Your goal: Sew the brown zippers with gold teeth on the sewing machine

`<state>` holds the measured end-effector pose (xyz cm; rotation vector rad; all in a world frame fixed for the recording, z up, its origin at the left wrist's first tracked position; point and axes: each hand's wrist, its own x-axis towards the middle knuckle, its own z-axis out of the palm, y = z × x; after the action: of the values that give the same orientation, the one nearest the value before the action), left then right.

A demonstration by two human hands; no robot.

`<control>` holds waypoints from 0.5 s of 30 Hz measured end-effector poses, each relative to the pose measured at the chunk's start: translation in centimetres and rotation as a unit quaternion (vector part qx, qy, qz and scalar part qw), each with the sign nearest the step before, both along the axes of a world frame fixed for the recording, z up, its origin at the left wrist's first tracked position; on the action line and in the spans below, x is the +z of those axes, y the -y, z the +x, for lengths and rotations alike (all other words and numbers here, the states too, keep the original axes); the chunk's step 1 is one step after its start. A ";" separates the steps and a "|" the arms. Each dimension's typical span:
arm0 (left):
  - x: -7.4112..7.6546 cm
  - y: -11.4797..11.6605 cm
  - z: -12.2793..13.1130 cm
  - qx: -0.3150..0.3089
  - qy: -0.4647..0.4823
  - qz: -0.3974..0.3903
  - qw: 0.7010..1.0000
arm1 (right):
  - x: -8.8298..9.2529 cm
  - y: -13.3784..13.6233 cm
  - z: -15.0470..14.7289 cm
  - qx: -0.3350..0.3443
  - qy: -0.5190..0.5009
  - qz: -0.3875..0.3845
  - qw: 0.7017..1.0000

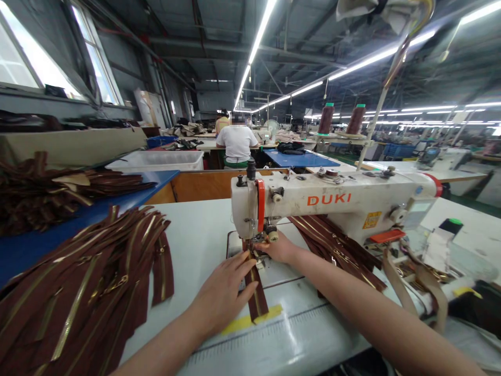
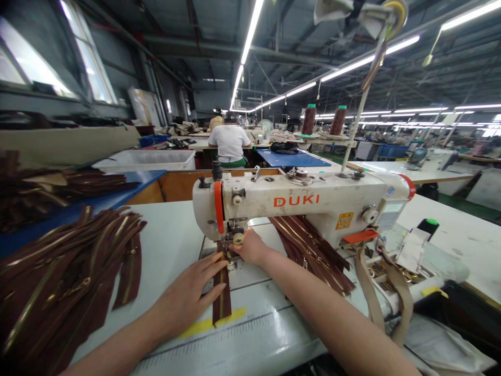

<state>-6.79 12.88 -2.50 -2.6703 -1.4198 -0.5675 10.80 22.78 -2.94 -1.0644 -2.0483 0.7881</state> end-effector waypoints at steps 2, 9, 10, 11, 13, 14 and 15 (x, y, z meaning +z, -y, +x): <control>-0.1 0.0 0.0 -0.009 0.000 0.003 1.000 | -0.1 -0.3 -0.2 0.012 -0.010 -0.015 1.000; 0.2 0.2 0.0 -0.009 -0.012 -0.002 1.000 | 0.0 -0.9 0.0 0.072 -0.042 -0.043 0.996; 0.3 0.2 0.0 -0.008 -0.013 -0.003 1.000 | 0.1 -1.0 0.0 0.080 -0.043 -0.045 0.995; 0.3 0.2 0.0 -0.008 -0.013 -0.004 1.000 | 0.1 -1.0 0.1 0.087 -0.044 -0.047 0.994; 0.3 0.2 0.0 -0.006 -0.017 -0.006 1.000 | 0.1 -1.2 0.2 0.097 -0.042 -0.050 0.993; 0.3 0.2 0.0 -0.005 -0.019 -0.007 1.000 | 0.1 -1.2 0.3 0.101 -0.039 -0.051 0.993; 0.3 0.2 0.0 -0.003 -0.022 -0.008 1.000 | 0.2 -1.3 0.4 0.104 -0.035 -0.052 0.993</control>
<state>-6.76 12.64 -2.19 -2.6833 -1.4105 -0.4974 11.16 24.07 -2.76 -0.8732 -2.1007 1.0329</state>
